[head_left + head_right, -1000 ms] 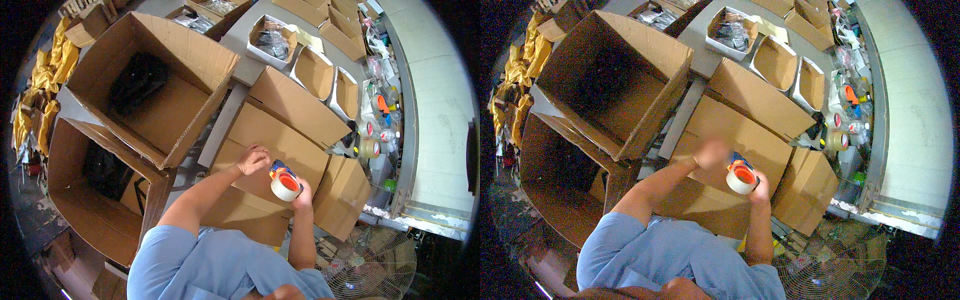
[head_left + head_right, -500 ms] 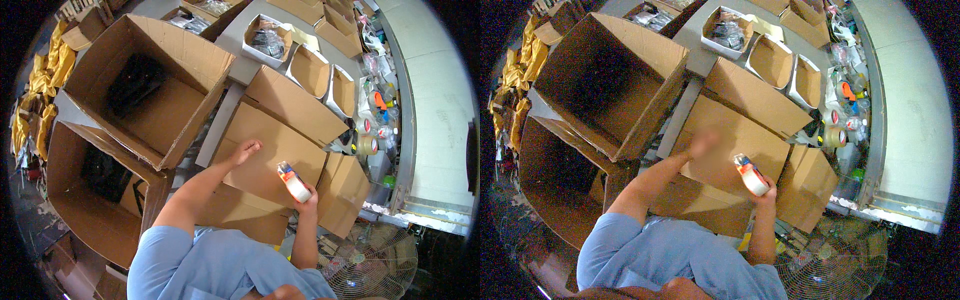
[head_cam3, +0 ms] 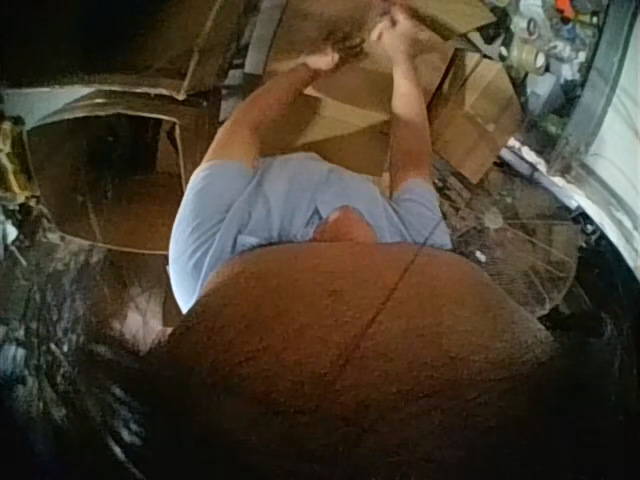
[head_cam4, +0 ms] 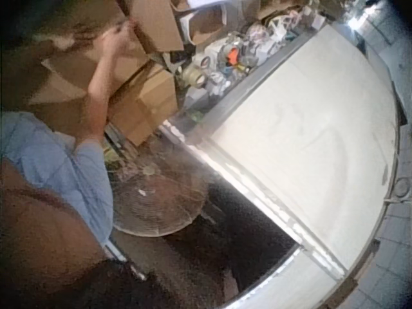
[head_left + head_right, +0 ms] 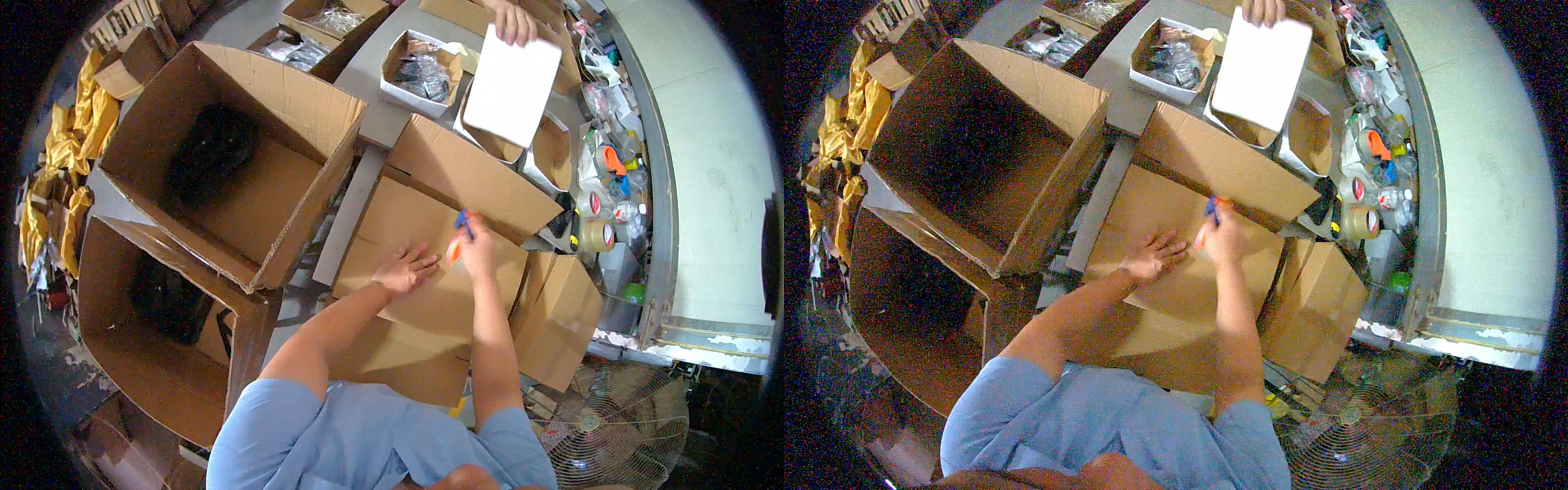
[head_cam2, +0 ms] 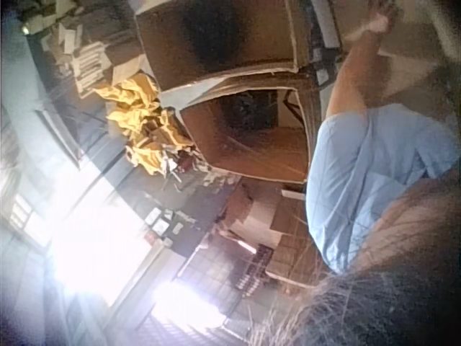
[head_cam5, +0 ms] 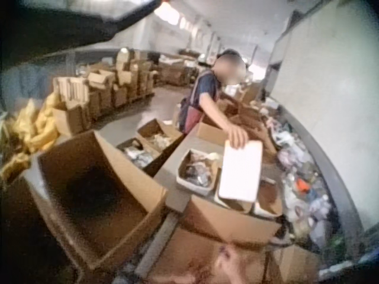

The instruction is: The person places black plastic components into a cardboard box, adds a smaller white box and a plastic bag of parts, and سپس uses a handheld tape dispenser to seal the box.

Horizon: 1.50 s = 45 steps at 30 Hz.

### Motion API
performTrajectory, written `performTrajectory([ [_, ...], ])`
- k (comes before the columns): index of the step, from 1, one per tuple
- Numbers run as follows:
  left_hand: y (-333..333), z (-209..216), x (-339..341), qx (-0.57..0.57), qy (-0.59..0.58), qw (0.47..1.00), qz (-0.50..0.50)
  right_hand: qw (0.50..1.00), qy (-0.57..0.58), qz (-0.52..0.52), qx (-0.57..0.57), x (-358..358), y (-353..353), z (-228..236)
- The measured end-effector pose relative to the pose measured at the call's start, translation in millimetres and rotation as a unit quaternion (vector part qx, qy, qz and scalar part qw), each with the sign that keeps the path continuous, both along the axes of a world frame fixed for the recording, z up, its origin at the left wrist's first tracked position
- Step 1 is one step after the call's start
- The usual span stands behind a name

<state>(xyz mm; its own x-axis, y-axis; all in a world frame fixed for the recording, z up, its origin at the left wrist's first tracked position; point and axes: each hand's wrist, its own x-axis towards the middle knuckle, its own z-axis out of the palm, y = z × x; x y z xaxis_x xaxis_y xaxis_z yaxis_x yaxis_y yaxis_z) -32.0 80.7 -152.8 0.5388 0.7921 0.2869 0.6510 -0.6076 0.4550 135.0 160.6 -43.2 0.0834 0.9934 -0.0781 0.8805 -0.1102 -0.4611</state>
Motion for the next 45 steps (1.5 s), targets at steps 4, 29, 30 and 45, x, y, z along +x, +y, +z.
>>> performTrajectory([
  [4, 0.0, -8.2, 1.5, 0.016, 0.029, 0.999, 0.008, 0.998, -0.061, 0.021, -0.023, -16.0, -0.7, 12.8],
  [29, -63.0, 58.2, 27.4, -0.06, 0.151, 0.981, -0.104, 0.99, -0.125, 0.013, 0.066, 33.8, -152.7, 60.8],
  [30, -74.3, 55.5, 28.7, -0.057, 0.146, 0.981, -0.113, 0.985, -0.165, 0.044, -0.01, 43.6, -155.1, 28.3],
  [45, -87.5, 34.0, 35.3, 0.013, 0.193, 0.981, -0.003, 0.963, -0.228, 0.134, -0.046, -9.2, 47.2, -40.7],
])
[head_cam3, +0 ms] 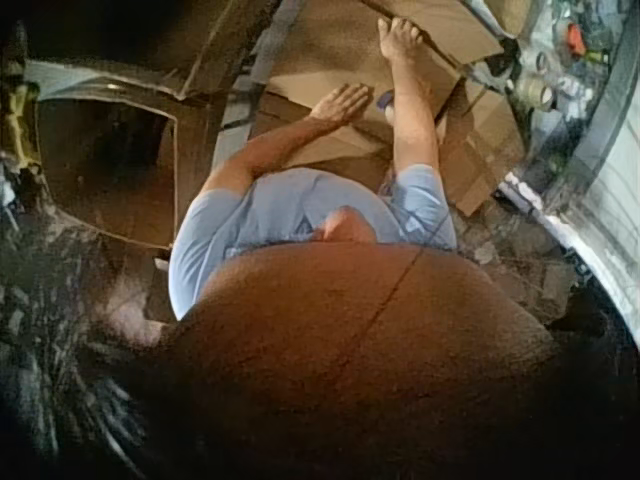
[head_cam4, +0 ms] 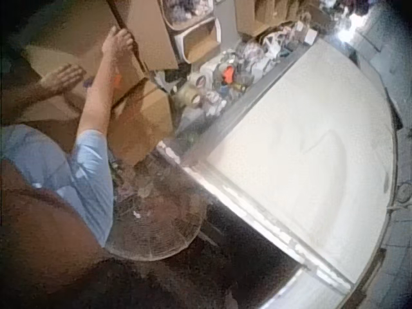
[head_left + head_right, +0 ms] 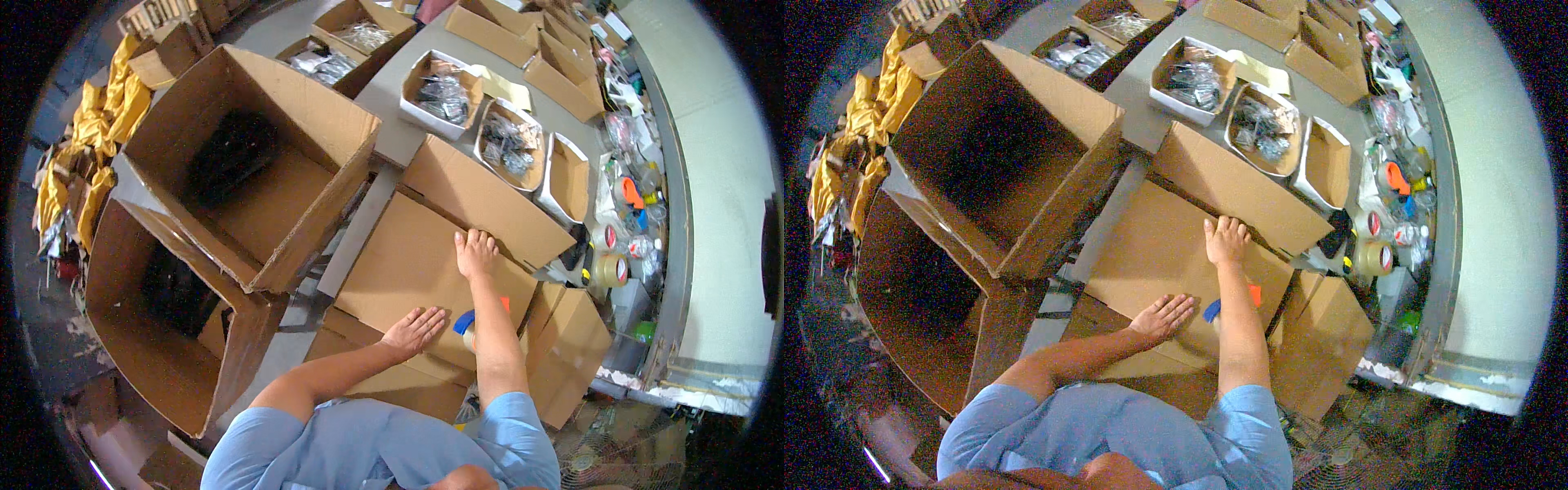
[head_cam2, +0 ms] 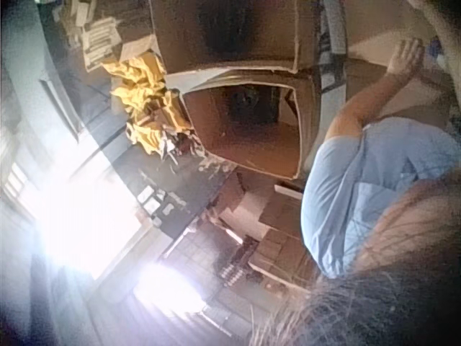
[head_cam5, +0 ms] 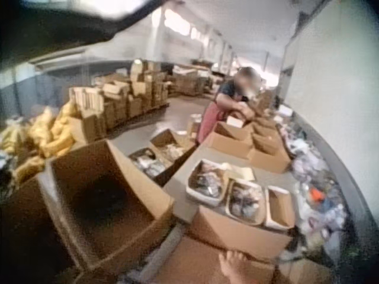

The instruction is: The person places black plastic components into a cardboard box, adds a smaller white box and a plastic bag of parts, and سپس uses a handheld tape dispenser to seal the box.

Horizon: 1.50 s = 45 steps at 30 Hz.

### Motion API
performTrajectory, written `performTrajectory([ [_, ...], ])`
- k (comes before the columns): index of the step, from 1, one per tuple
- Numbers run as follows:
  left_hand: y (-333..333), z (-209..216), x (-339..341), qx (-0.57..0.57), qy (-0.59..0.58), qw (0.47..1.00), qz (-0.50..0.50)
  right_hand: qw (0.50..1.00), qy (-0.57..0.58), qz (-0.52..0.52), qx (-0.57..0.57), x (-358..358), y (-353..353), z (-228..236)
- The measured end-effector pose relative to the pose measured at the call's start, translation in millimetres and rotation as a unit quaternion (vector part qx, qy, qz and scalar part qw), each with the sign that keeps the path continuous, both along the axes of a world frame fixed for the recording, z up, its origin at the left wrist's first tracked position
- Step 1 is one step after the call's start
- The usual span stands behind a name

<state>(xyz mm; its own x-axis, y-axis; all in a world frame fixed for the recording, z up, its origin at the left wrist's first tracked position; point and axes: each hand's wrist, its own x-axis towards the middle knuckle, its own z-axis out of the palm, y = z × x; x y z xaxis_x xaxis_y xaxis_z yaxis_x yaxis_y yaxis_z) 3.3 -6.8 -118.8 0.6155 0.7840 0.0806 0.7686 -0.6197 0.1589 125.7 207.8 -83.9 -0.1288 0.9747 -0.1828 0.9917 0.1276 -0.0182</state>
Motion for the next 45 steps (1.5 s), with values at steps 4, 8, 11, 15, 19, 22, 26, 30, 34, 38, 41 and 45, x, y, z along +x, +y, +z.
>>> performTrajectory([
  [4, -27.6, 13.0, -18.4, -0.033, -0.017, 0.999, 0.018, 0.997, 0.018, 0.073, -0.027, 2.0, -12.3, -11.8],
  [8, -58.6, 26.3, -60.5, -0.079, -0.065, 0.993, 0.053, 0.991, 0.071, 0.105, -0.04, 8.6, -28.8, -40.9],
  [11, -81.3, 37.0, -95.8, -0.131, -0.235, 0.941, 0.206, 0.966, 0.178, 0.059, -0.177, 3.1, 1.3, -51.4],
  [15, -117.8, -20.2, -109.2, -0.037, -0.33, 0.682, 0.651, 0.881, 0.408, 0.16, -0.177, -46.0, 24.5, -51.3],
  [19, -95.7, -32.9, -90.9, -0.098, -0.494, 0.618, 0.603, 0.826, 0.394, 0.175, -0.364, -109.2, 36.3, -30.0],
  [22, -75.2, -26.4, -88.7, -0.141, -0.565, 0.558, 0.592, 0.848, 0.313, 0.111, -0.413, -120.2, 38.9, -25.8],
  [26, -79.6, -28.5, -82.4, -0.108, -0.373, 0.583, 0.714, 0.944, 0.192, 0.251, -0.091, -115.3, 30.2, -49.2],
  [30, -71.1, -28.0, -100.6, -0.208, -0.439, 0.53, 0.695, 0.958, 0.137, 0.243, -0.073, -125.0, 24.8, -41.8],
  [34, -68.4, -18.6, -118.3, -0.211, -0.443, 0.596, 0.636, 0.97, 0.1, 0.211, -0.068, -131.4, 20.5, -32.1],
  [38, -54.2, -13.9, -132.3, -0.165, -0.485, 0.675, 0.53, 0.972, 0.108, 0.206, 0.02, -126.6, 8.4, -30.3],
  [41, -26.6, -25.2, -147.2, -0.304, -0.497, 0.695, 0.421, 0.966, 0.154, 0.192, 0.073, -118.9, -6.2, -18.0],
  [45, 28.1, -24.3, -142.1, -0.288, -0.417, 0.75, 0.424, 0.947, 0.264, 0.172, 0.065, -78.4, -60.5, 28.1],
])
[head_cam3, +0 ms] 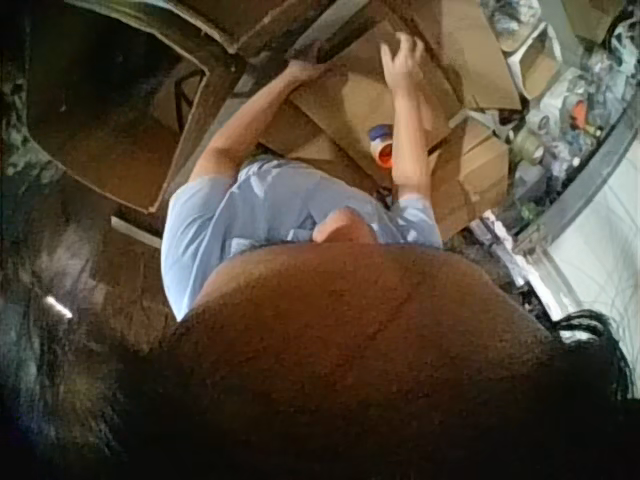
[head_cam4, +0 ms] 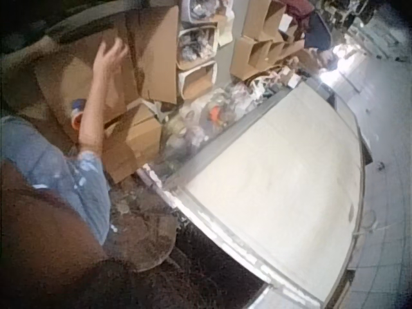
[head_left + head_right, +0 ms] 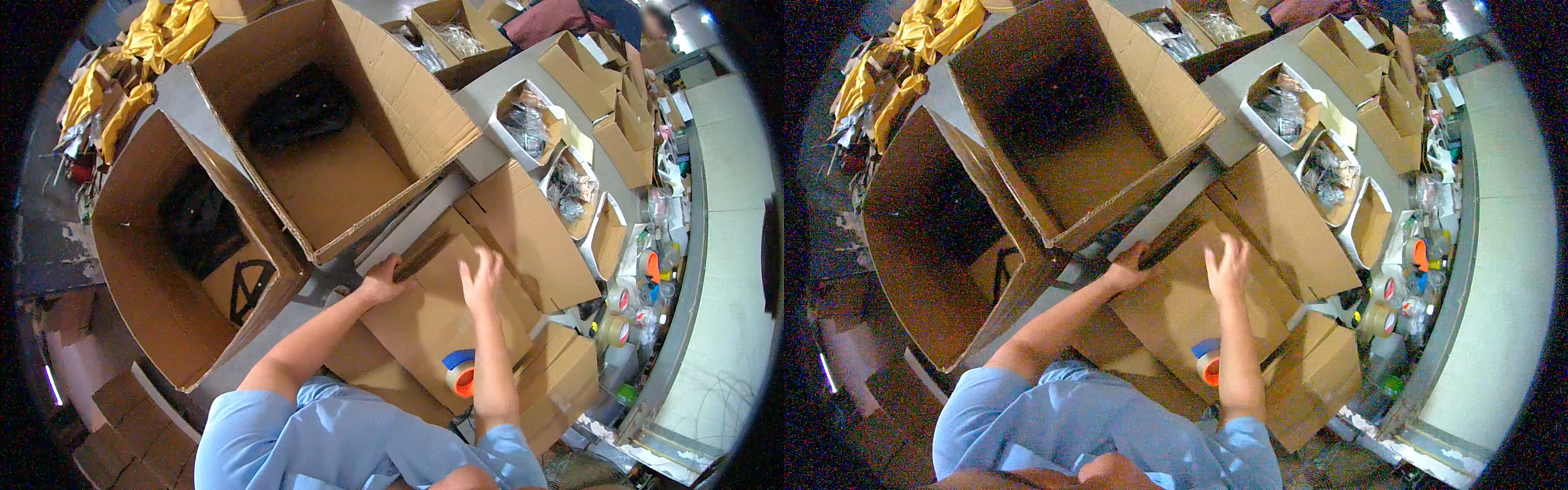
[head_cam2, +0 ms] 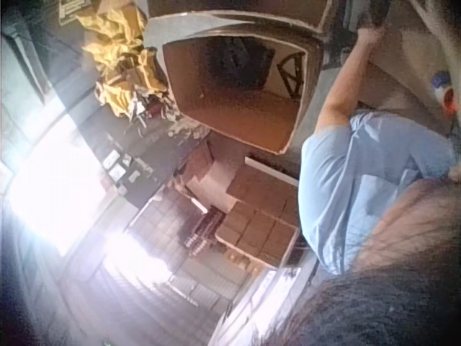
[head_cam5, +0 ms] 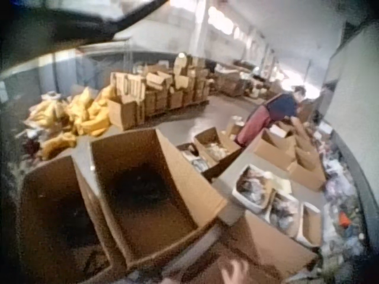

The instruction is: The person places black plastic components into a cardboard box, adds a smaller white box and a plastic bag of parts, and سپس uses a handheld tape dispenser to seal the box.

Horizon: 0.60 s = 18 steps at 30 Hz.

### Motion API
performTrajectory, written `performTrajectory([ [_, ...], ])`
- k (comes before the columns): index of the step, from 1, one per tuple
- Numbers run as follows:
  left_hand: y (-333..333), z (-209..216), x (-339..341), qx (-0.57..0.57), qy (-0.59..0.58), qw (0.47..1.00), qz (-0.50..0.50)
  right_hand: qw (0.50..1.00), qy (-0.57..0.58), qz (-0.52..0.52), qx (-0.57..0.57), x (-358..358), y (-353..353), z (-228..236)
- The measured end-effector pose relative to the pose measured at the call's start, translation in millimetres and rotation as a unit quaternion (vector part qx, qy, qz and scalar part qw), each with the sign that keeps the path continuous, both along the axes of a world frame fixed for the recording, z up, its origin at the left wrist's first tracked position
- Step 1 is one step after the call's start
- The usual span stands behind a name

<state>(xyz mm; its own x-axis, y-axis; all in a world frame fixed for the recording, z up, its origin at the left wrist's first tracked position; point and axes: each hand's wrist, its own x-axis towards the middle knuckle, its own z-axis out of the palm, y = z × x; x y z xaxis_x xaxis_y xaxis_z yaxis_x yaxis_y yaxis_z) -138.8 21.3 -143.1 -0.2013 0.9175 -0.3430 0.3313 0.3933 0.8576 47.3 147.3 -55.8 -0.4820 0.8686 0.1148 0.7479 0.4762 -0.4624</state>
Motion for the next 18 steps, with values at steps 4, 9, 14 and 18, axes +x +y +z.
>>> performTrajectory([
  [4, 6.0, 6.6, 9.9, 0.062, 0.09, 0.994, -0.007, 0.976, -0.077, -0.125, -0.163, 78.0, -82.2, 57.5],
  [9, 18.3, 14.1, 15.8, -0.084, 0.083, 0.989, -0.093, 0.882, -0.288, -0.18, -0.328, 113.4, -151.7, 70.4],
  [14, 28.4, -9.4, 10.5, -0.071, 0.048, 0.991, -0.106, 0.945, -0.098, -0.199, -0.241, 113.7, -168.4, 30.9],
  [18, 25.2, 1.1, 6.2, -0.051, -0.006, 0.997, -0.059, 0.936, -0.058, -0.217, -0.27, 93.7, -169.4, 36.8],
])
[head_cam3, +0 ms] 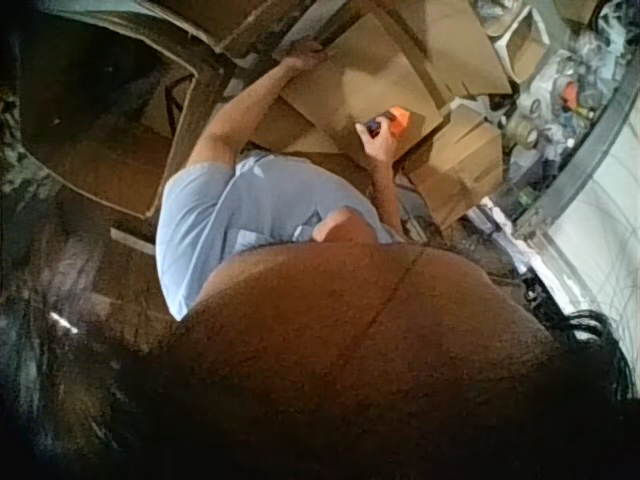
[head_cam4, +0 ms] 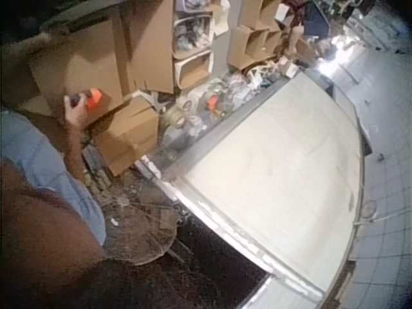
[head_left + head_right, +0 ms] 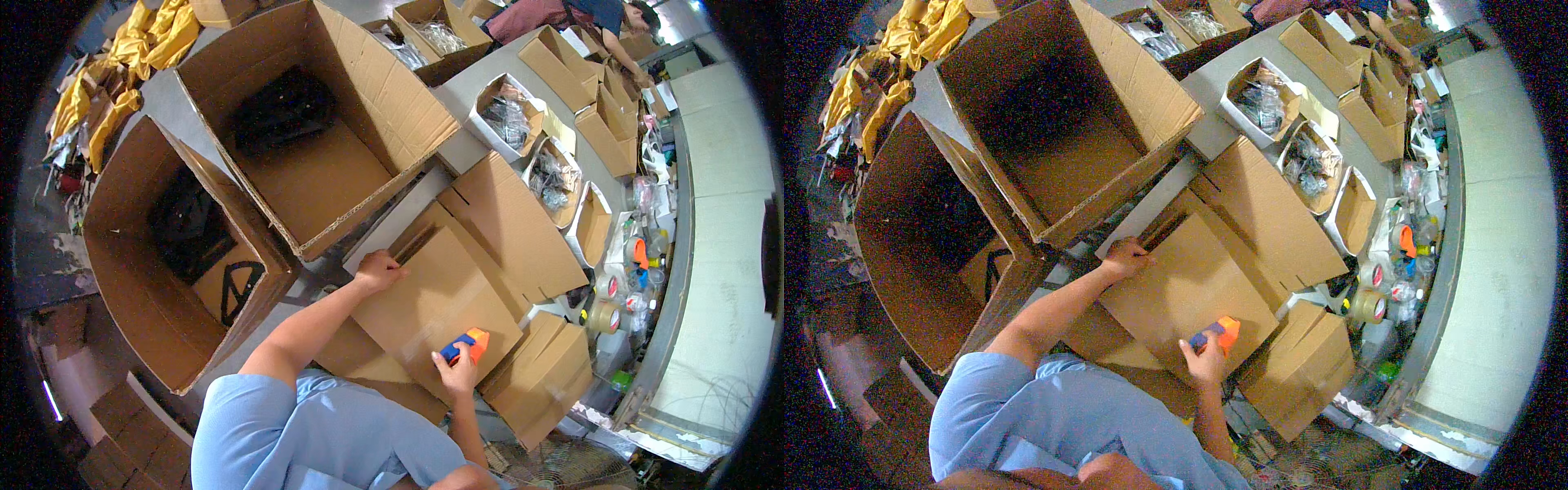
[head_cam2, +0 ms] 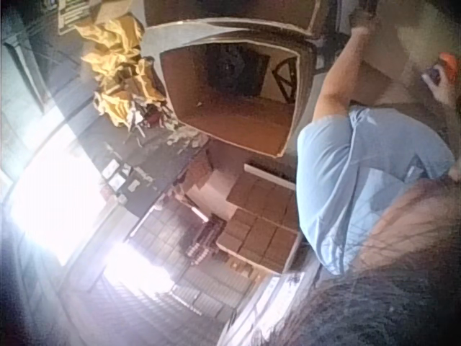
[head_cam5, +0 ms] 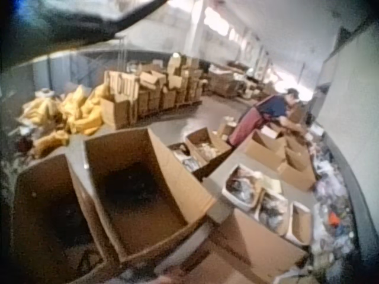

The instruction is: The person places black plastic components into a cardboard box, adds a smaller white box and a plastic bag of parts, and سپس uses a handheld tape dispenser to seal the box.

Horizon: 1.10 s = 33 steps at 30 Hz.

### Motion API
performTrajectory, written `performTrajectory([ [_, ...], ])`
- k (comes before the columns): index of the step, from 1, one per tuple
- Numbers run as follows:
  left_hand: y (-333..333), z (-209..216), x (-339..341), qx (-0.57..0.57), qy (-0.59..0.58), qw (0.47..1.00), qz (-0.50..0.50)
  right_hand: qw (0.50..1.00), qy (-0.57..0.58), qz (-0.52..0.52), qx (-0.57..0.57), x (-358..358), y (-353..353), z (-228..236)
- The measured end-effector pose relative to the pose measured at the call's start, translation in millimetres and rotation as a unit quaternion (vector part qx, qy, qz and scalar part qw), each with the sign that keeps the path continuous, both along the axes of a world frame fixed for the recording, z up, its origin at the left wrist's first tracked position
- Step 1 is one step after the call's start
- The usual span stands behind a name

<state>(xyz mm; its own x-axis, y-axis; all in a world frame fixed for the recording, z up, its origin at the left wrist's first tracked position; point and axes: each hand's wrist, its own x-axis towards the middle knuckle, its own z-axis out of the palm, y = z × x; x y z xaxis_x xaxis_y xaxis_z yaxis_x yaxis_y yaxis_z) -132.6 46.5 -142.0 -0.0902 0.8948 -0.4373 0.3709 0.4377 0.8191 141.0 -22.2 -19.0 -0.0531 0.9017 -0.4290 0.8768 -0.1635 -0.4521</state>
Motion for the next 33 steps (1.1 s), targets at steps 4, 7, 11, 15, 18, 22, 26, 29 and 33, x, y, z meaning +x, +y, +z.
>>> performTrajectory([
  [4, -5.1, 14.7, 5.5, 0.018, -0.086, 0.983, 0.161, 0.981, 0.008, 0.102, 0.162, -20.1, 4.4, 1.5],
  [7, 0.2, 38.4, -0.5, -0.005, -0.075, 0.987, 0.141, 0.975, 0.139, 0.124, 0.122, -44.8, 30.8, 12.6],
  [11, -1.0, 0.8, -1.0, 0.07, -0.068, 0.986, 0.136, 0.933, 0.253, 0.227, 0.117, -68.9, 74.4, -0.3],
  [15, -0.9, -7.4, -0.5, 0.099, -0.06, 0.986, 0.121, 0.917, 0.323, 0.224, 0.073, -81.2, 92.4, -23.4],
  [18, -7.8, -33.3, -11.9, 0.03, -0.359, 0.917, 0.174, 0.887, 0.327, 0.299, 0.129, -88.9, 99.5, -21.7],
  [22, -11.8, 45.3, -21.4, -0.1, -0.507, 0.818, 0.252, 0.9, 0.334, 0.271, 0.072, -83.9, 98.3, -26.1],
  [26, -10.2, 13.7, -12.8, -0.022, -0.389, 0.903, 0.179, 0.905, 0.316, 0.279, 0.061, -82.0, 99.4, -23.0],
  [29, -10.7, 2.7, -5.8, 0.069, -0.194, 0.972, 0.115, 0.917, 0.268, 0.287, 0.075, -64.2, 97.1, -12.8],
  [33, -10.5, -17.7, -4.7, 0.169, -0.066, 0.978, 0.106, 0.936, 0.204, 0.283, 0.053, -18.9, 82.5, 5.3],
])
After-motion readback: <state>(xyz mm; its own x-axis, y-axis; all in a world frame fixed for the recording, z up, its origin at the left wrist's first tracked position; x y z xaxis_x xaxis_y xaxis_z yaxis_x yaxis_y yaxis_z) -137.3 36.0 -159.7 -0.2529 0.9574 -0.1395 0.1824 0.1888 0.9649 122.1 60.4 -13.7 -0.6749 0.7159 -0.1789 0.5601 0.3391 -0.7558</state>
